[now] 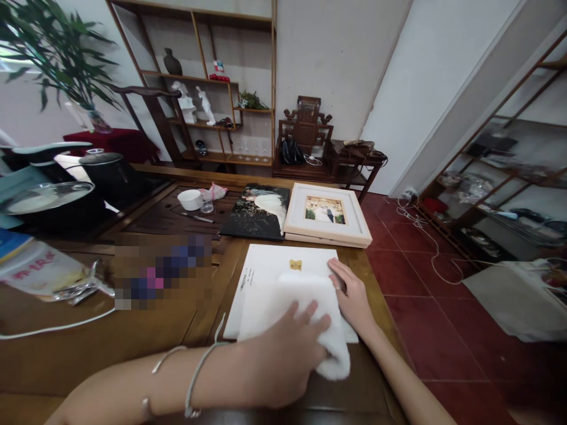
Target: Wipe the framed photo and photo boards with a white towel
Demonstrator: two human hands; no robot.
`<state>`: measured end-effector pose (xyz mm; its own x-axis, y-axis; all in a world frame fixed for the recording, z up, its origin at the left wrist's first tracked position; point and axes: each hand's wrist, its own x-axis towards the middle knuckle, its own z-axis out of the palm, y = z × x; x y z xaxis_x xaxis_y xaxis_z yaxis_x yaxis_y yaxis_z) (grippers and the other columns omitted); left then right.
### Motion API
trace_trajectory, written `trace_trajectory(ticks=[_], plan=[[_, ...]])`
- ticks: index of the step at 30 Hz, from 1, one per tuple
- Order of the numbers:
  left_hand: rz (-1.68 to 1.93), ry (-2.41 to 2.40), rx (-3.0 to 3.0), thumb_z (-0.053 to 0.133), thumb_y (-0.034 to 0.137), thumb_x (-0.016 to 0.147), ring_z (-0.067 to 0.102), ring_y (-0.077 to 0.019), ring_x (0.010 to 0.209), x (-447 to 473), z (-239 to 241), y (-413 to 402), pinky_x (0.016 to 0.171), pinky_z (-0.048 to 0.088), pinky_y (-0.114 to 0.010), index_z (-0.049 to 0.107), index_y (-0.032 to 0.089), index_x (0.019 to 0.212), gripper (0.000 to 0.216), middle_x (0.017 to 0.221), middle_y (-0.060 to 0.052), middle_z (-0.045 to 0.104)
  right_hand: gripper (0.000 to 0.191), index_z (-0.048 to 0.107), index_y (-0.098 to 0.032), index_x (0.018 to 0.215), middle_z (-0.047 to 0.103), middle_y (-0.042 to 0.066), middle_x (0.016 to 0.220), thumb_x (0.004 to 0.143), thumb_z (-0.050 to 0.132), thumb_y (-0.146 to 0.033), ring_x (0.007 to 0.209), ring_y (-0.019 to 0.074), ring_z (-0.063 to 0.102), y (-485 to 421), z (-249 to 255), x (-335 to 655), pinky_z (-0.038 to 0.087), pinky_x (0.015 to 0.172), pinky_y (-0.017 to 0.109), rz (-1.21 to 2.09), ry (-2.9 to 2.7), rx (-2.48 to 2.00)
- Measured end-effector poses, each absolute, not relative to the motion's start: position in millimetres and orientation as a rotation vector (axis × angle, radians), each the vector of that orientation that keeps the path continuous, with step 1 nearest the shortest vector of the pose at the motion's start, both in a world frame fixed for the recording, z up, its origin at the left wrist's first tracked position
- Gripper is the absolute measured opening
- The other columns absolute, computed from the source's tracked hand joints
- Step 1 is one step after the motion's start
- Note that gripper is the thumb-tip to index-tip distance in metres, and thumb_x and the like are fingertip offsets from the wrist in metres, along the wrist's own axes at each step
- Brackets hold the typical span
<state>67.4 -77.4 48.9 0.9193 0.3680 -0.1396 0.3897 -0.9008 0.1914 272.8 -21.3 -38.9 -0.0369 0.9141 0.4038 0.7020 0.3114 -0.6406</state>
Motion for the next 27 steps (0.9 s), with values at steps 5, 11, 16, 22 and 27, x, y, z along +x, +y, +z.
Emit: trace_trajectory(ticks=[5,11,16,22,27], plan=[[0.062,0.799,2.863,0.048,0.014,0.082,0.025,-0.0356,0.135,72.5,30.7,-26.3,0.106,0.025,-0.057,0.059,0.022,0.119,0.040,0.145,-0.010,0.036,0.038,0.062,-0.017,0.118,0.061,0.012,0.125,0.085,0.044,-0.018,0.120,0.0255,0.054,-20.8,-39.5,274.4,0.043,0.102,0.046,0.314,-1.798,-1.429],[0.172,1.039,2.852,0.046,0.006,0.078,0.024,-0.0334,0.136,75.7,13.8,11.2,0.107,0.027,-0.051,0.060,0.016,0.119,0.044,0.146,-0.012,0.036,0.037,0.062,-0.014,0.117,0.061,0.014,0.124,0.085,0.046,-0.021,0.119,0.0256,0.054,-19.8,-40.9,274.6,0.042,0.103,0.045,0.292,-1.814,-1.439],[-0.085,0.859,2.907,0.054,0.007,0.075,0.033,-0.0372,0.131,68.7,32.1,-23.6,0.098,0.038,-0.052,0.064,0.018,0.112,0.039,0.140,-0.013,0.043,0.036,0.063,-0.013,0.117,0.061,0.014,0.124,0.086,0.046,-0.022,0.120,0.0253,0.053,-20.4,-40.6,273.6,0.041,0.104,0.045,0.304,-1.798,-1.466],[-0.221,0.539,2.921,0.061,0.027,0.077,0.033,-0.0429,0.129,62.6,40.6,-94.3,0.096,0.039,-0.056,0.068,0.014,0.100,0.027,0.143,-0.015,0.038,0.034,0.064,-0.016,0.116,0.061,0.012,0.124,0.086,0.048,-0.023,0.119,0.0255,0.054,-21.8,-38.5,273.0,0.042,0.103,0.047,0.336,-1.781,-1.454],[-0.096,0.699,2.826,0.051,0.010,0.079,0.030,-0.0347,0.134,66.4,43.6,-58.4,0.102,0.033,-0.053,0.060,0.020,0.116,0.040,0.144,-0.011,0.038,0.035,0.064,-0.018,0.115,0.063,0.011,0.122,0.085,0.046,-0.020,0.118,0.0252,0.055,-21.0,-38.5,273.3,0.043,0.102,0.047,0.321,-1.779,-1.442]])
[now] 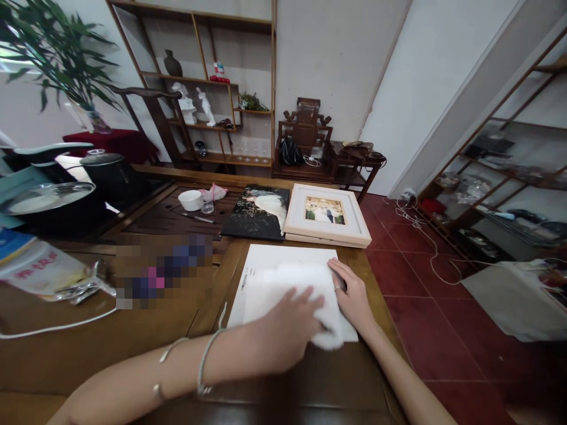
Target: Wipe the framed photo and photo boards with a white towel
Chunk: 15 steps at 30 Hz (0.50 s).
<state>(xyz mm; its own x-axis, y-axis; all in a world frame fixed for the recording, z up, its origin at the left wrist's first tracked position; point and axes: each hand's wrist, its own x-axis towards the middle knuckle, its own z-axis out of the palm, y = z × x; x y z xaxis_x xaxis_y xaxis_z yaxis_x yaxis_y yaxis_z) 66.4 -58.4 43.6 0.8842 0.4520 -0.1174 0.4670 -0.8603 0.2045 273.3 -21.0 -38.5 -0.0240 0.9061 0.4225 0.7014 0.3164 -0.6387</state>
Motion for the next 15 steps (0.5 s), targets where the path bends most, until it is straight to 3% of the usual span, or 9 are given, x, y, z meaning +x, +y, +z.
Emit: trace_trajectory(ticks=[4,10,15], plan=[[-0.001,0.943,2.783,0.044,0.001,0.076,0.029,-0.0327,0.134,63.9,38.1,-5.1,0.101,0.034,-0.050,0.057,0.018,0.119,0.048,0.144,-0.013,0.037,0.035,0.064,-0.017,0.115,0.062,0.012,0.122,0.085,0.047,-0.021,0.118,0.0258,0.055,-20.5,-39.7,273.4,0.043,0.102,0.046,0.300,-1.791,-1.436],[-0.034,1.059,2.700,0.040,-0.002,0.074,0.051,-0.0250,0.119,32.2,49.4,19.8,0.090,0.045,-0.035,0.064,0.014,0.101,0.040,0.116,-0.011,0.064,0.034,0.064,-0.014,0.115,0.062,0.014,0.122,0.086,0.047,-0.022,0.118,0.0258,0.055,-21.3,-40.6,272.9,0.042,0.102,0.046,0.293,-1.789,-1.440],[-0.199,1.100,2.688,0.043,-0.005,0.070,0.050,-0.0267,0.121,13.0,56.7,-17.1,0.090,0.047,-0.036,0.066,0.015,0.102,0.044,0.132,-0.013,0.052,0.034,0.064,-0.016,0.115,0.062,0.012,0.123,0.086,0.048,-0.022,0.119,0.0251,0.054,-21.6,-40.4,271.8,0.042,0.103,0.046,0.295,-1.778,-1.443]])
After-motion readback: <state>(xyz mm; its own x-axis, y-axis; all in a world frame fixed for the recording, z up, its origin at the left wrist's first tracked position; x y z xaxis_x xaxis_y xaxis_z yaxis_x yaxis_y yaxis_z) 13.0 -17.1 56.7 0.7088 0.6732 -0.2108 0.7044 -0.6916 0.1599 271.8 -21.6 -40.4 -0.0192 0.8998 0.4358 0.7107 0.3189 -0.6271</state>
